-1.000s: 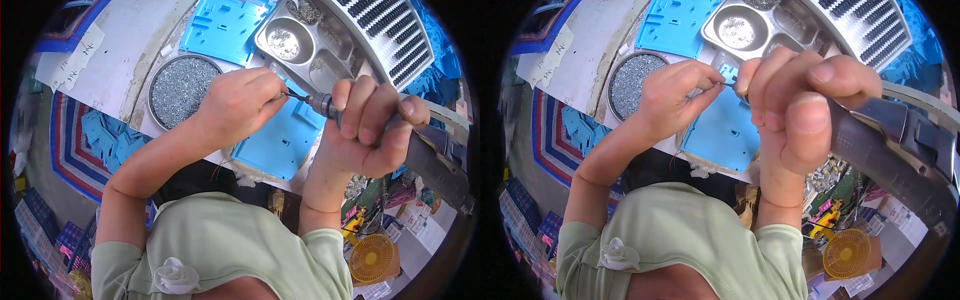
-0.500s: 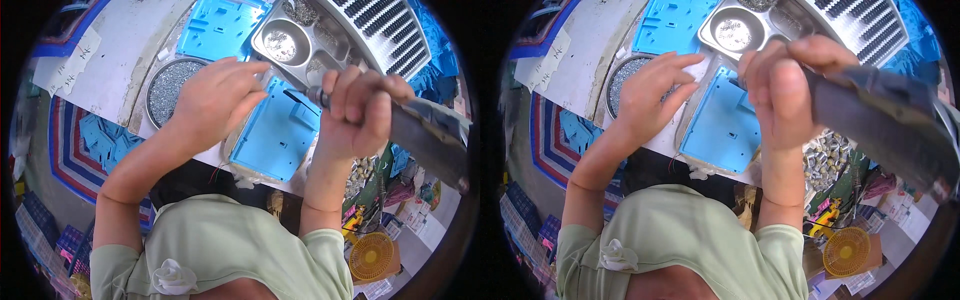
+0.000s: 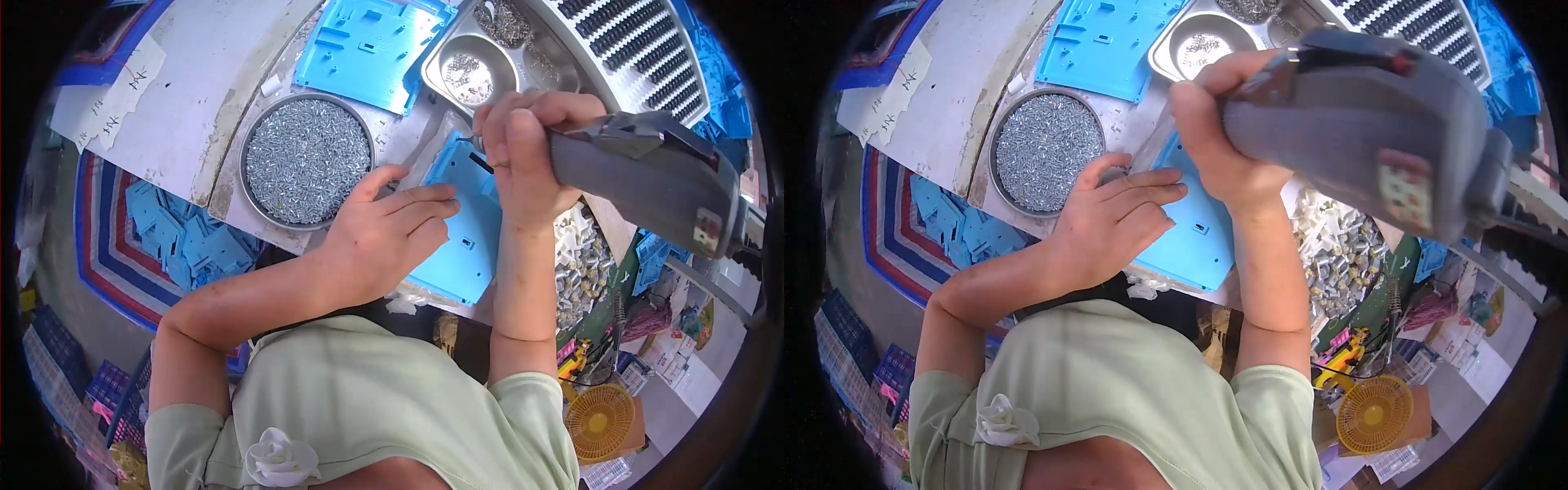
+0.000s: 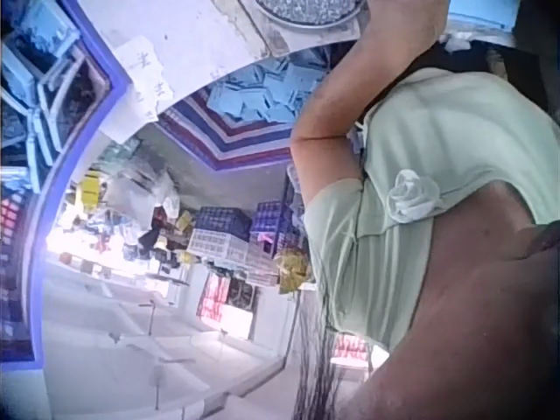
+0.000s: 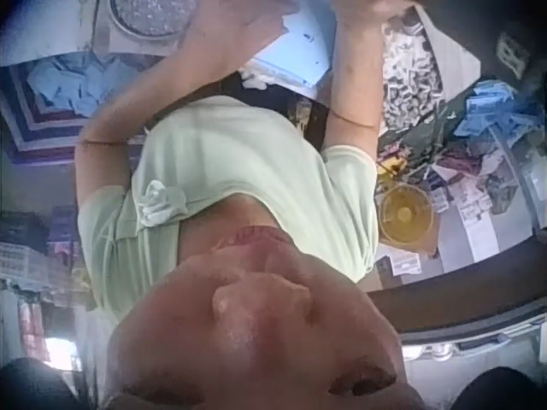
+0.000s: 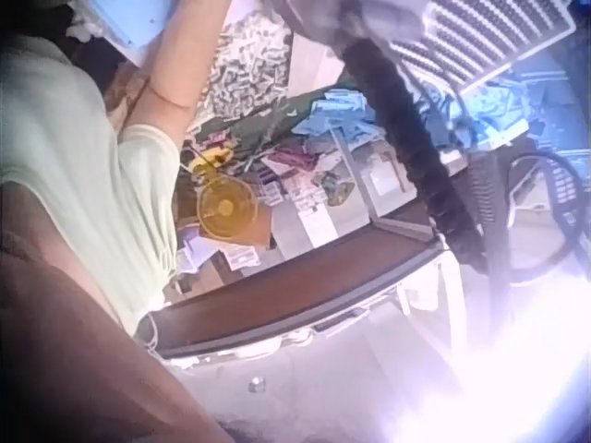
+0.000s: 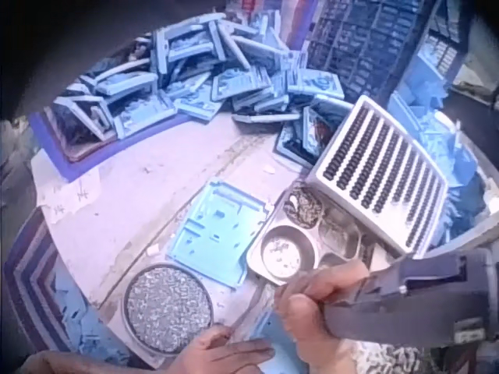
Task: Soldering components and assembling a blue plastic electronic device using an electric screwdriver.
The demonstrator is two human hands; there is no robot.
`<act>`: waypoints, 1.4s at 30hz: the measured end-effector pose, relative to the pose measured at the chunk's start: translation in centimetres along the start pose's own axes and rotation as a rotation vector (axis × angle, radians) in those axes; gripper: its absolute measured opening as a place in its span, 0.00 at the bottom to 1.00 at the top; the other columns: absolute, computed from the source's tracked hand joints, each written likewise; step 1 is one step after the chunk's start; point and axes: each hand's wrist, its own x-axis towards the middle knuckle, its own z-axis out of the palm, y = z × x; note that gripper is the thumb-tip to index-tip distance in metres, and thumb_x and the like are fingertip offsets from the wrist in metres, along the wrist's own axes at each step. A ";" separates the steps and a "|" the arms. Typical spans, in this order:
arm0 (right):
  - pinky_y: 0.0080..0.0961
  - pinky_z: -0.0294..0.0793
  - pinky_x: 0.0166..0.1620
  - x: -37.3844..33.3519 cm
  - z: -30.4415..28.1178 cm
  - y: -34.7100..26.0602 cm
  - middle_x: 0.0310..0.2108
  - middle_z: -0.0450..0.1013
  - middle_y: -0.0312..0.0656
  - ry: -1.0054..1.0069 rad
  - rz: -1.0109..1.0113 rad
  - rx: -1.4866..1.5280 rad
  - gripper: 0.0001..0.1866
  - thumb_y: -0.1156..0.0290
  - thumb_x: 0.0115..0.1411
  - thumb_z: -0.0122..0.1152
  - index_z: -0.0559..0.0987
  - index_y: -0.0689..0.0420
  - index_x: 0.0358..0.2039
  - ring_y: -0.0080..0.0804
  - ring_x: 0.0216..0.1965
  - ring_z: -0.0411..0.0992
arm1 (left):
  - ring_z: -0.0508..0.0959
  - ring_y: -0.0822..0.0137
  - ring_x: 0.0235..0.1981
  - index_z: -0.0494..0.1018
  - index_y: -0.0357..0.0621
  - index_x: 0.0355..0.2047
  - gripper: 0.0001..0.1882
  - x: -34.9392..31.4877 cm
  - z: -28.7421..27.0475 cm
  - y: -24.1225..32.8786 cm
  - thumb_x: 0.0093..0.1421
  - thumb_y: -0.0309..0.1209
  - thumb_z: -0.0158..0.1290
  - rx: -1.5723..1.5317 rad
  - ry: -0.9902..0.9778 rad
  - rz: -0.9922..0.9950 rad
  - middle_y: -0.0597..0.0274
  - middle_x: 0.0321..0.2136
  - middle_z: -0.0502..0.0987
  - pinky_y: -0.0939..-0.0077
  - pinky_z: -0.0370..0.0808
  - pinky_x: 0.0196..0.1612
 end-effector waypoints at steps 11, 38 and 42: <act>0.28 0.71 0.27 -1.3 0.1 -1.7 0.20 0.68 0.38 -0.064 0.069 0.209 0.10 0.80 0.63 0.62 0.68 0.58 0.37 0.24 0.19 0.64 | 0.81 0.71 0.54 0.76 0.47 0.34 0.05 0.2 0.1 0.1 0.57 0.28 0.56 0.042 0.055 -0.007 0.66 0.46 0.83 0.59 0.68 0.57; 0.26 0.69 0.29 -4.8 1.7 -10.2 0.20 0.68 0.30 -0.122 0.142 0.541 0.14 0.62 0.70 0.61 0.68 0.51 0.49 0.23 0.21 0.66 | 0.80 0.61 0.52 0.80 0.48 0.35 0.08 -1.7 -5.1 -0.3 0.55 0.31 0.66 -0.092 -0.075 -0.199 0.65 0.44 0.83 0.39 0.52 0.71; 0.33 0.74 0.33 -4.9 2.3 -9.3 0.21 0.68 0.36 -0.023 0.204 0.515 0.19 0.66 0.66 0.67 0.66 0.55 0.47 0.26 0.21 0.66 | 0.74 0.60 0.56 0.80 0.48 0.35 0.08 -2.3 -7.2 -4.7 0.56 0.33 0.64 0.514 0.067 -0.268 0.68 0.48 0.79 0.41 0.52 0.69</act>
